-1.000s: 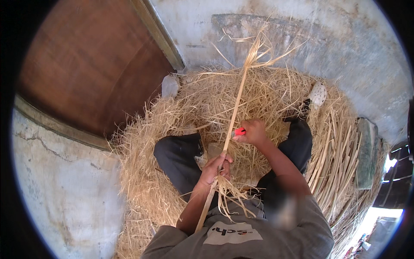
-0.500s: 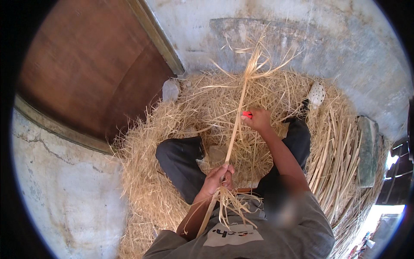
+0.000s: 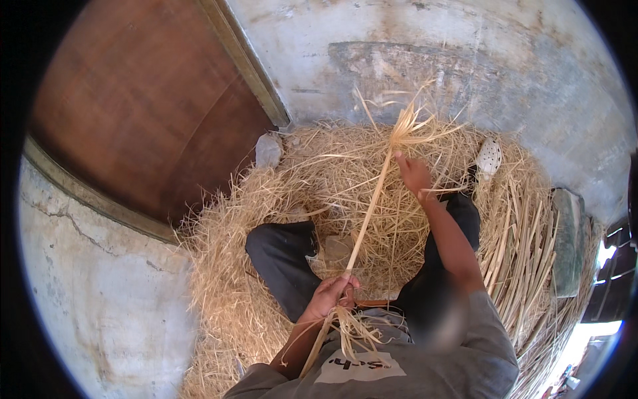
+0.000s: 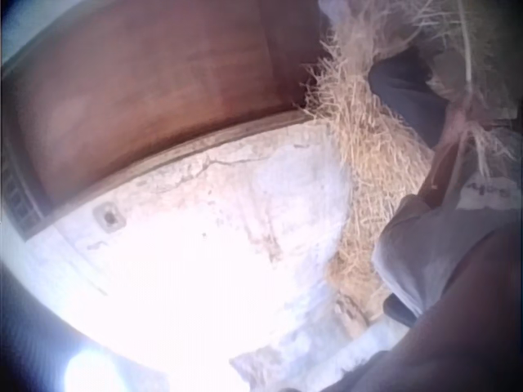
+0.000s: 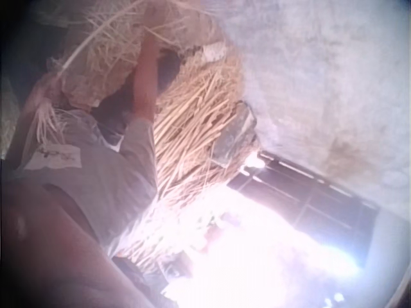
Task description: The person sits on a bed of straw and uses a red utility knife to peel the outer layer off a long, thin bamboo stick. They hold the stick with their left hand and scrape downwards with the knife in their right hand, repeating this action along the length of the stick.
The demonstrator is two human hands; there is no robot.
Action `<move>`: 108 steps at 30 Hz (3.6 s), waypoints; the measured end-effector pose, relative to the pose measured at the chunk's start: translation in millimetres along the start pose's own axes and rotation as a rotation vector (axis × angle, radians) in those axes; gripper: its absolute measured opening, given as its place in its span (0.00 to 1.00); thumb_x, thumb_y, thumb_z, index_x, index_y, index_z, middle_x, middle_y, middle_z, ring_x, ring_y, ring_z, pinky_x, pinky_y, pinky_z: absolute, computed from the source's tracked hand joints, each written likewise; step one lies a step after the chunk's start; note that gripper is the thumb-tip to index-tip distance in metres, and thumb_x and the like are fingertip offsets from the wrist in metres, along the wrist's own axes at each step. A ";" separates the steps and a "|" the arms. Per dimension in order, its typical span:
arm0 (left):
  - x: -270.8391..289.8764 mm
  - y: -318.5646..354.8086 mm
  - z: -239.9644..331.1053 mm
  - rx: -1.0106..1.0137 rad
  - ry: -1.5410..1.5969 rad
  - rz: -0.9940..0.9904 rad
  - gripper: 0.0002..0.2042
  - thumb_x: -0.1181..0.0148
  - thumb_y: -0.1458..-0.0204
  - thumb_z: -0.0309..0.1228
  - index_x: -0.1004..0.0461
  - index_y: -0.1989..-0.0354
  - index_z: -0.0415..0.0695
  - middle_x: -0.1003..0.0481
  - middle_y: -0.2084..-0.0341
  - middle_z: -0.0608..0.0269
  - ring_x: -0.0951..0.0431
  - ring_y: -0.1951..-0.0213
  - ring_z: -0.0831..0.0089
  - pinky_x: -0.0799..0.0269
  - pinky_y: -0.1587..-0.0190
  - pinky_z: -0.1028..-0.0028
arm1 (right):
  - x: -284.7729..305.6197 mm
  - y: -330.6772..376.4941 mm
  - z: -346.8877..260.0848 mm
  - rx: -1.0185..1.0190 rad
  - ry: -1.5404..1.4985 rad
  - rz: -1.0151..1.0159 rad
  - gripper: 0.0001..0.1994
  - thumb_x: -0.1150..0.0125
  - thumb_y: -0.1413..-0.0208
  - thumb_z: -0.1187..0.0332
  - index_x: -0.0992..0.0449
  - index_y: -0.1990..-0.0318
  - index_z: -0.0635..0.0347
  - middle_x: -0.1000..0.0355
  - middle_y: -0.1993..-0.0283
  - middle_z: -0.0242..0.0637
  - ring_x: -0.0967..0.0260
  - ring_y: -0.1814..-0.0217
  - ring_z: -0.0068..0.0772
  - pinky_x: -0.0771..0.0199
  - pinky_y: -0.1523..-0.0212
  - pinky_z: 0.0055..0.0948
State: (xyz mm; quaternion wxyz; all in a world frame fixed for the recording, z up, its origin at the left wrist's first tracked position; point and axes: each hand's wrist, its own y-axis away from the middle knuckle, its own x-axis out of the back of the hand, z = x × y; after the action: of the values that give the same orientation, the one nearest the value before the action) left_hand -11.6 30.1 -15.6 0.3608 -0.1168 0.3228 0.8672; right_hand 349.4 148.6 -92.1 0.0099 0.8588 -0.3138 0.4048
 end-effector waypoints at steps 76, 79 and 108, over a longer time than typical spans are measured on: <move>0.5 -39.2 25.3 -0.081 -0.152 0.122 0.17 0.59 0.35 0.42 0.32 0.66 0.41 0.39 0.88 0.68 0.40 0.84 0.79 0.41 0.77 0.77 | -6.9 114.1 -77.0 0.433 0.053 -0.246 0.32 0.47 0.52 0.33 0.22 0.76 0.59 0.28 0.81 0.46 0.28 0.78 0.48 0.30 0.75 0.44; -9.1 -30.4 17.3 -0.075 -0.161 0.060 0.17 0.60 0.34 0.41 0.32 0.67 0.41 0.39 0.88 0.68 0.40 0.83 0.79 0.40 0.75 0.77 | -27.7 81.3 -40.7 0.351 0.026 -0.006 0.31 0.47 0.50 0.34 0.23 0.80 0.56 0.33 0.86 0.45 0.32 0.83 0.48 0.33 0.80 0.42; -8.0 20.7 0.2 0.019 -0.103 0.051 0.18 0.59 0.34 0.42 0.31 0.66 0.40 0.40 0.88 0.70 0.39 0.84 0.80 0.40 0.78 0.78 | -17.8 36.8 4.6 0.036 0.026 0.049 0.24 0.50 0.42 0.46 0.21 0.70 0.59 0.31 0.82 0.46 0.31 0.80 0.51 0.34 0.76 0.45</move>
State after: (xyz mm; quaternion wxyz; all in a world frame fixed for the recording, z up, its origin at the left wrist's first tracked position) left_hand -20.4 14.8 -2.1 0.3556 -0.0604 0.3148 0.8779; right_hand 323.9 127.2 -116.3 -0.0112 0.8457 -0.3271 0.4216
